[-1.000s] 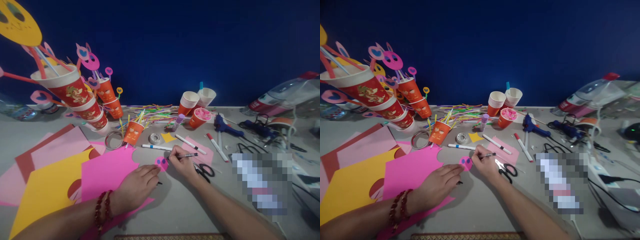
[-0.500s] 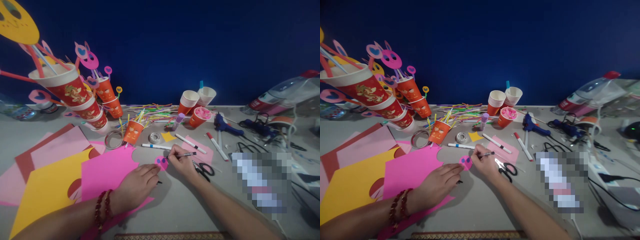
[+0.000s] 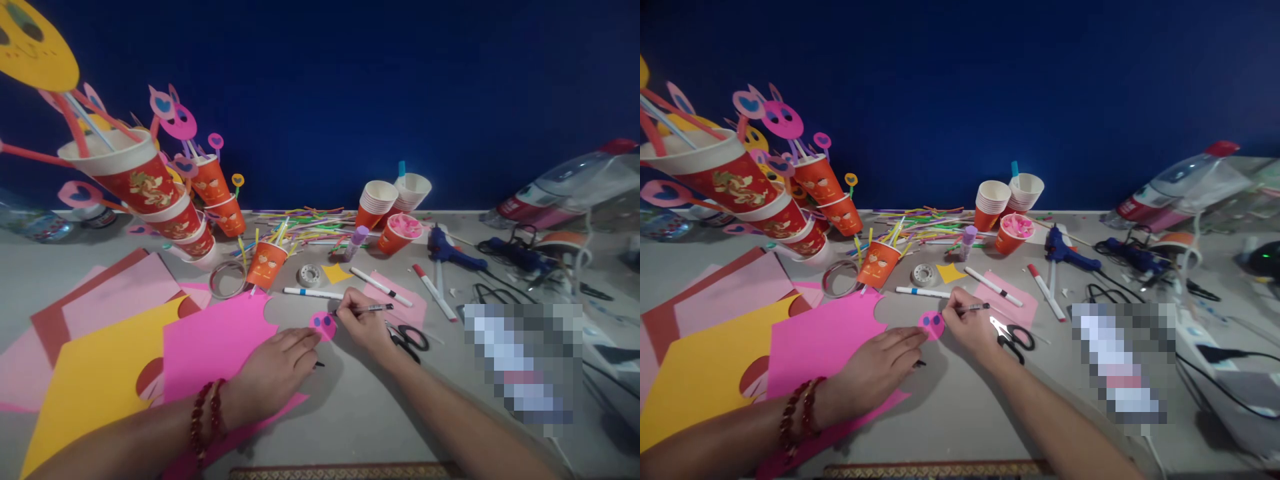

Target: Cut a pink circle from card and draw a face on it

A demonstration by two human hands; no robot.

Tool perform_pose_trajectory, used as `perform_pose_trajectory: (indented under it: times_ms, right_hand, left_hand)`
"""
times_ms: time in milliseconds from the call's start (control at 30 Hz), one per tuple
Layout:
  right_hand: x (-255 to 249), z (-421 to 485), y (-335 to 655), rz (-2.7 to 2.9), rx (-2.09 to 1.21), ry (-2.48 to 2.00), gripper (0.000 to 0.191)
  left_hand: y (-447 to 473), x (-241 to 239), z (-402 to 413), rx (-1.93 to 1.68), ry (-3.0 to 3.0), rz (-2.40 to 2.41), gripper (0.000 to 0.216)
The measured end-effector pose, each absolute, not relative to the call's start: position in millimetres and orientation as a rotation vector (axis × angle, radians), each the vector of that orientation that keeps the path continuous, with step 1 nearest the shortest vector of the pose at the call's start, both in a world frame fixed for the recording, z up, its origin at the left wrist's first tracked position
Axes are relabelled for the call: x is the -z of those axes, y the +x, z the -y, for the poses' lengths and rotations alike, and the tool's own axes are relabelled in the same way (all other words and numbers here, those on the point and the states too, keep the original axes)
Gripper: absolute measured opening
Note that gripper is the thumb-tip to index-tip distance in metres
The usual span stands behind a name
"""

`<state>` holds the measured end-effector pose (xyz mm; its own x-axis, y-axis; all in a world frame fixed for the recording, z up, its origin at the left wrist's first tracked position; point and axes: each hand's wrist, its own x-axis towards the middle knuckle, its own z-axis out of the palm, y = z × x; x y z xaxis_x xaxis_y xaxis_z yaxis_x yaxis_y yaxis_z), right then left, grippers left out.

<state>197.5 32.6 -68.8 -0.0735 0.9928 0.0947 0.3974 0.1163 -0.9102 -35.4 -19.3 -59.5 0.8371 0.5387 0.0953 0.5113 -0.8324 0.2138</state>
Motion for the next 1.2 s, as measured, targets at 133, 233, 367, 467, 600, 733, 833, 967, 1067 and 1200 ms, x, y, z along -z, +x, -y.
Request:
perform_pose_trajectory:
  times_ms: [133, 233, 367, 467, 600, 733, 833, 967, 1067, 1200]
  right_hand:
    - [69.4, -32.9, 197.3, 1.597, -0.941, -1.394, 0.019]
    - [70.0, -33.0, 197.3, 1.603, -0.935, -1.393, 0.020]
    - [69.4, -32.4, 197.3, 1.601, -0.942, -1.381, 0.020]
    - [69.2, -32.0, 197.2, 1.599, -0.942, -1.384, 0.020]
    - [69.2, -31.9, 196.9, 1.595, -0.947, -1.389, 0.020]
    - [68.3, -32.5, 197.1, 1.577, -0.938, -1.370, 0.019]
    - [68.0, -32.7, 197.4, 1.572, -0.934, -1.333, 0.020]
    - [68.7, -32.5, 197.4, 1.584, -0.949, -1.351, 0.020]
    - [69.6, -32.0, 197.3, 1.597, -0.942, -1.368, 0.020]
    - [70.8, -31.7, 197.3, 1.599, -0.950, -1.382, 0.019]
  left_hand:
    - [-35.2, 59.1, 19.2, -0.231, 2.835, -0.832, 0.029]
    - [-35.1, 59.8, 19.1, -0.226, 2.828, -0.836, 0.029]
    - [-35.1, 60.5, 19.1, -0.246, 2.828, -0.829, 0.030]
    - [-35.0, 59.1, 19.2, -0.255, 2.827, -0.827, 0.028]
    - [-35.1, 57.0, 19.0, -0.248, 2.828, -0.820, 0.029]
    - [-35.0, 57.9, 18.4, -0.250, 2.827, -0.831, 0.028]
    - [-34.6, 59.0, 18.3, -0.249, 2.827, -0.835, 0.027]
    - [-34.4, 58.5, 18.4, -0.247, 2.823, -0.833, 0.028]
    - [-34.5, 58.5, 18.7, -0.238, 2.822, -0.831, 0.028]
    - [-34.6, 60.0, 19.1, -0.244, 2.829, -0.841, 0.028]
